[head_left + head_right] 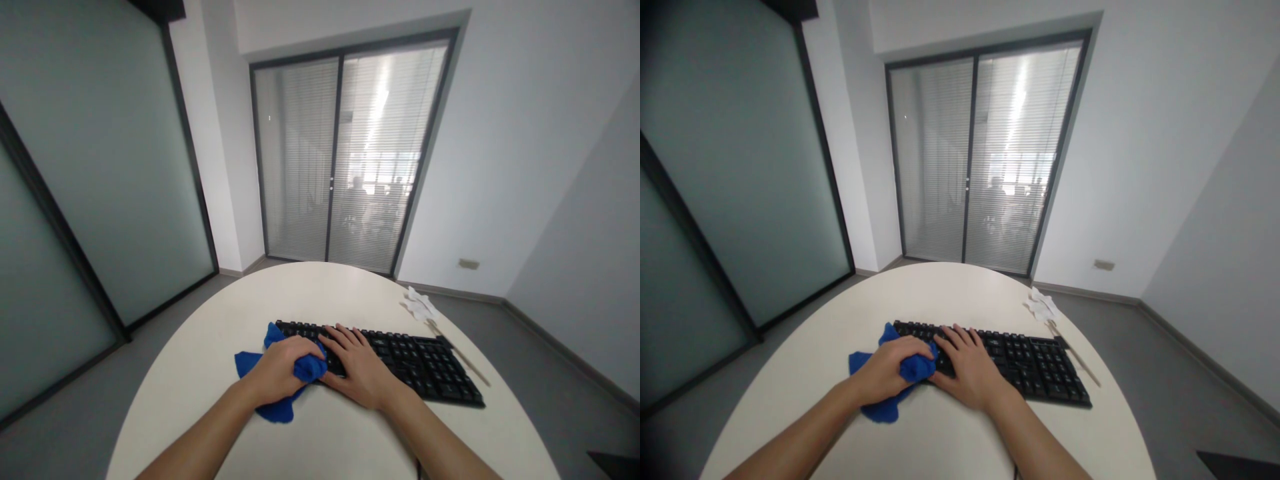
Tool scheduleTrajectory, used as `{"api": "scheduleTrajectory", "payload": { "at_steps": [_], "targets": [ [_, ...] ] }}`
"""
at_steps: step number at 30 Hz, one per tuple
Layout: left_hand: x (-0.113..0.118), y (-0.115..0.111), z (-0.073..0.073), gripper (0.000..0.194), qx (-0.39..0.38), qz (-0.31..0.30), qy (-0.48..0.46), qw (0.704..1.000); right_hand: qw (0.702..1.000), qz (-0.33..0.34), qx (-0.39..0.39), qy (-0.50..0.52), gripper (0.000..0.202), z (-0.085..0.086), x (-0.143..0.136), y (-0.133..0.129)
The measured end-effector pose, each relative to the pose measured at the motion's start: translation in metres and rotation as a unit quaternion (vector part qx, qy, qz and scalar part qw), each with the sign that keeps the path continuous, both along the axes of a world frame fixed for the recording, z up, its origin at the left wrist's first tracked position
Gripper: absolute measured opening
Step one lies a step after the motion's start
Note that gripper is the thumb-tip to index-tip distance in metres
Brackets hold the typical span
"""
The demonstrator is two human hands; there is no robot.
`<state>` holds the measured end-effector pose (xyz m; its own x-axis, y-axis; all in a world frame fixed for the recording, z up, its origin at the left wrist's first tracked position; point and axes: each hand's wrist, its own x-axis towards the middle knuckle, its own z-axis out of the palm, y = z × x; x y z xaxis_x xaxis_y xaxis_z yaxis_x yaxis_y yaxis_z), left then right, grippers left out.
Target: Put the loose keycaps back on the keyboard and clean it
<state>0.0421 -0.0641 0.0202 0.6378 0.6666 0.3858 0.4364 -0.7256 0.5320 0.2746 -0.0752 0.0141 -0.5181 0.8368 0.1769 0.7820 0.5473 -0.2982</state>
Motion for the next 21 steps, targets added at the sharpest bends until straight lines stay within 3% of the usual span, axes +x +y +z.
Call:
{"api": "scheduleTrajectory", "payload": {
  "at_steps": [4,7,10,13,16,21],
  "targets": [
    [0.007,-0.001,-0.010,0.032,-0.005,0.022,-0.127,0.992,0.999,0.009,-0.018,0.035,0.072,0.006,-0.002,-0.003],
    [0.014,-0.002,-0.016,0.033,0.023,0.045,-0.175,0.983,0.989,0.031,-0.033,0.138,0.070,0.010,-0.012,-0.011],
    [0.019,-0.007,-0.017,0.037,0.052,0.036,-0.163,0.985,0.955,0.014,-0.059,0.291,0.056,0.006,-0.028,-0.017],
    [0.020,-0.014,-0.012,0.057,0.050,0.013,-0.105,0.993,0.915,-0.021,-0.078,0.394,0.046,-0.001,-0.035,-0.014],
    [0.013,-0.012,-0.009,0.069,0.047,0.033,-0.070,0.996,0.896,-0.087,-0.036,0.434,0.046,-0.001,-0.026,-0.006],
    [-0.009,0.018,-0.023,0.047,0.054,0.178,-0.066,0.980,0.911,-0.178,0.114,0.354,0.056,0.009,0.001,0.004]
  ]
}}
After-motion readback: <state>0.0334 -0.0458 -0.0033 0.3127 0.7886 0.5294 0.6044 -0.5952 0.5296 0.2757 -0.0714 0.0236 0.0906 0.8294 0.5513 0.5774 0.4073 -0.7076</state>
